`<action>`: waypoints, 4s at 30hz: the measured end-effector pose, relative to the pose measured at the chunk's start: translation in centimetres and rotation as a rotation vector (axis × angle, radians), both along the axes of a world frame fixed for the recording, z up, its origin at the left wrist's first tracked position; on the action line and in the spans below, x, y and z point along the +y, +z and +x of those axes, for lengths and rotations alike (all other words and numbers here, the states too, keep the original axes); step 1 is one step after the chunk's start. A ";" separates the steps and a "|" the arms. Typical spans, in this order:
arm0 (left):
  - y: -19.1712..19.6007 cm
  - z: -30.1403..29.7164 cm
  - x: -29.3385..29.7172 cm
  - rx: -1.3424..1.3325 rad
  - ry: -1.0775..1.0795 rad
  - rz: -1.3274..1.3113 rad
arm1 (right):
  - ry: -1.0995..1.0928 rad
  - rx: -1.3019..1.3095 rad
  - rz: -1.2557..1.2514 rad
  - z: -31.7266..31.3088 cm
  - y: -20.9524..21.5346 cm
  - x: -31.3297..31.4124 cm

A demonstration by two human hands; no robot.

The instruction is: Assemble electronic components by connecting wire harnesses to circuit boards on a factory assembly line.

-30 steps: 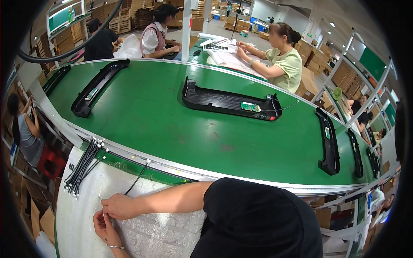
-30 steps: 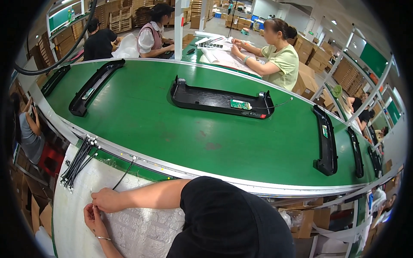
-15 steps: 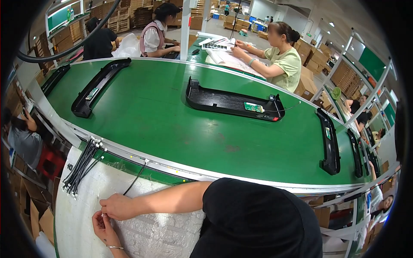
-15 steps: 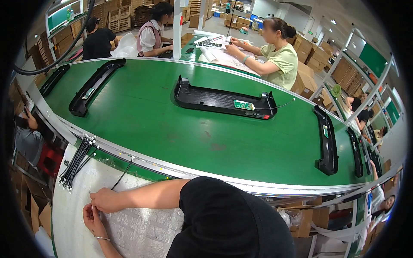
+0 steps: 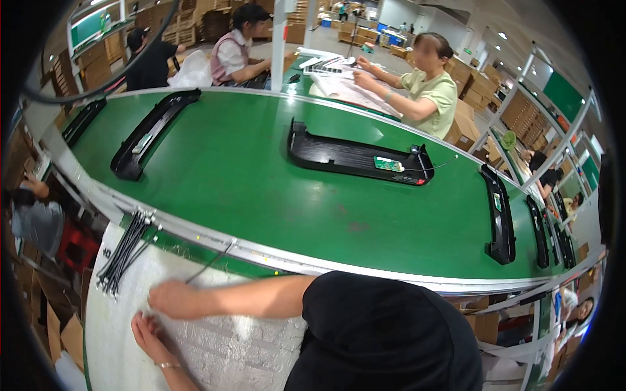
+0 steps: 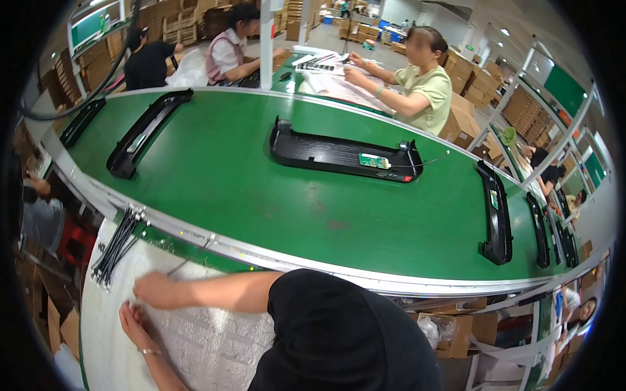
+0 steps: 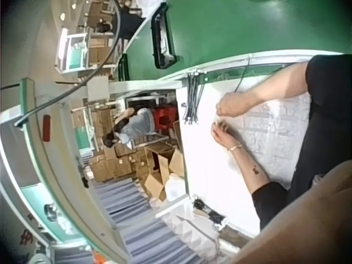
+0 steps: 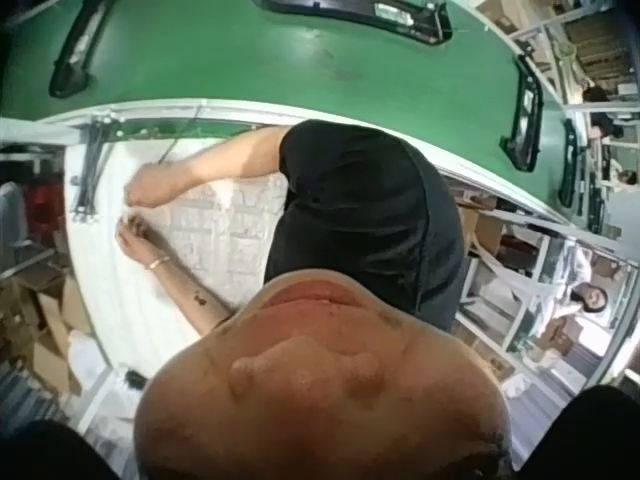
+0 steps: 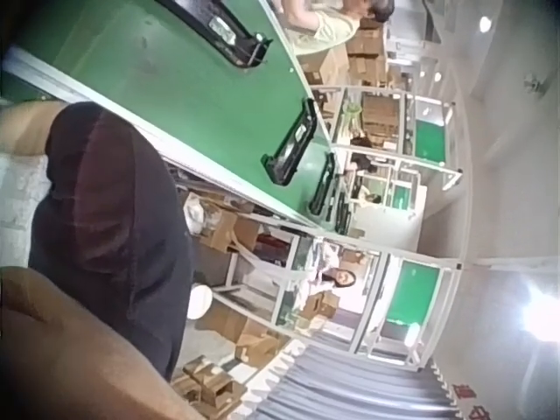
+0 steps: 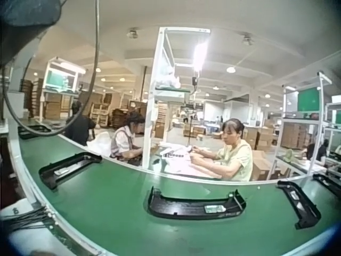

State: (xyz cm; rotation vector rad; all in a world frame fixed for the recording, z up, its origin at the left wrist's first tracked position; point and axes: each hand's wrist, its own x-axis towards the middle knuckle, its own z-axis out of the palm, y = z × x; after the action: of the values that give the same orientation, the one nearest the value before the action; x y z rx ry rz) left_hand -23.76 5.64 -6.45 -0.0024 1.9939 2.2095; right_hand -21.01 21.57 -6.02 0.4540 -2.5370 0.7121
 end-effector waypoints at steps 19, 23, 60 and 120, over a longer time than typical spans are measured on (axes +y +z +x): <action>1.5 0.5 2.7 0.402 -0.116 -0.391 | -0.701 -0.254 0.469 -32.0 4.9 15.2; 2.1 0.1 2.7 0.373 -0.108 -0.390 | -0.712 -0.256 0.548 -32.6 3.8 16.1; 5.6 22.4 -9.4 0.950 -0.596 -1.182 | 0.207 0.200 0.501 12.7 9.3 11.4; 7.2 11.1 -2.1 0.746 -0.482 -0.703 | 0.330 -0.099 0.587 14.6 8.3 8.4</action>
State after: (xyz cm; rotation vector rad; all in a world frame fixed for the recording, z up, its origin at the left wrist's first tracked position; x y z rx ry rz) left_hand -12.69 3.52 0.75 1.2099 2.6326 1.2024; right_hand -6.39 29.93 2.27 1.0716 -2.7726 0.0714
